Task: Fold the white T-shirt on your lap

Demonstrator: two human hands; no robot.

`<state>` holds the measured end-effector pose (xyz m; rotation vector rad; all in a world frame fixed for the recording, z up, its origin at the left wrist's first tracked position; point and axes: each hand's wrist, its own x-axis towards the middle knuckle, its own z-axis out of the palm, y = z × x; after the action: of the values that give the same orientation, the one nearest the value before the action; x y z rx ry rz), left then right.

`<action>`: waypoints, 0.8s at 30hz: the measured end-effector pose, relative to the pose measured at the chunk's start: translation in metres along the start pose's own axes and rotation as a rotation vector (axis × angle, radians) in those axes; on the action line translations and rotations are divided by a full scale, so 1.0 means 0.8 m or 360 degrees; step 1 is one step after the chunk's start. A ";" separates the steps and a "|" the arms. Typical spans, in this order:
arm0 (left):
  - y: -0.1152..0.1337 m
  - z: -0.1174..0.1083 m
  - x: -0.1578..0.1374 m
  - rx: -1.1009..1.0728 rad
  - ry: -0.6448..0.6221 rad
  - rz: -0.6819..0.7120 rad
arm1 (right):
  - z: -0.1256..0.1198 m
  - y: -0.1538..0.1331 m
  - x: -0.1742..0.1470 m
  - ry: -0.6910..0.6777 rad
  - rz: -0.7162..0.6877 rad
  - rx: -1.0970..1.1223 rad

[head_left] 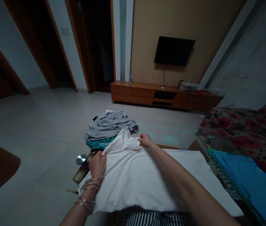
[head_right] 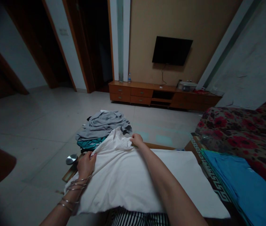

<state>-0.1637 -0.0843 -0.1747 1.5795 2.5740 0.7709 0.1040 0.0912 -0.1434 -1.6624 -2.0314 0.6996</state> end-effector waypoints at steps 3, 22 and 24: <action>0.001 0.000 -0.001 0.0017 0.0007 -0.0013 | -0.003 -0.014 -0.013 0.0089 -0.0079 -0.0077; 0.009 -0.014 0.003 0.0055 -0.0158 -0.0159 | -0.053 -0.030 0.018 -0.0249 -0.0352 -0.0354; 0.008 -0.016 0.007 0.0084 -0.0196 -0.0162 | -0.045 -0.014 0.020 -0.0166 -0.0215 -0.0373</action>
<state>-0.1647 -0.0819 -0.1597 1.4460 2.5827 0.5835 0.1142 0.1096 -0.1077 -1.6214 -2.3525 0.5284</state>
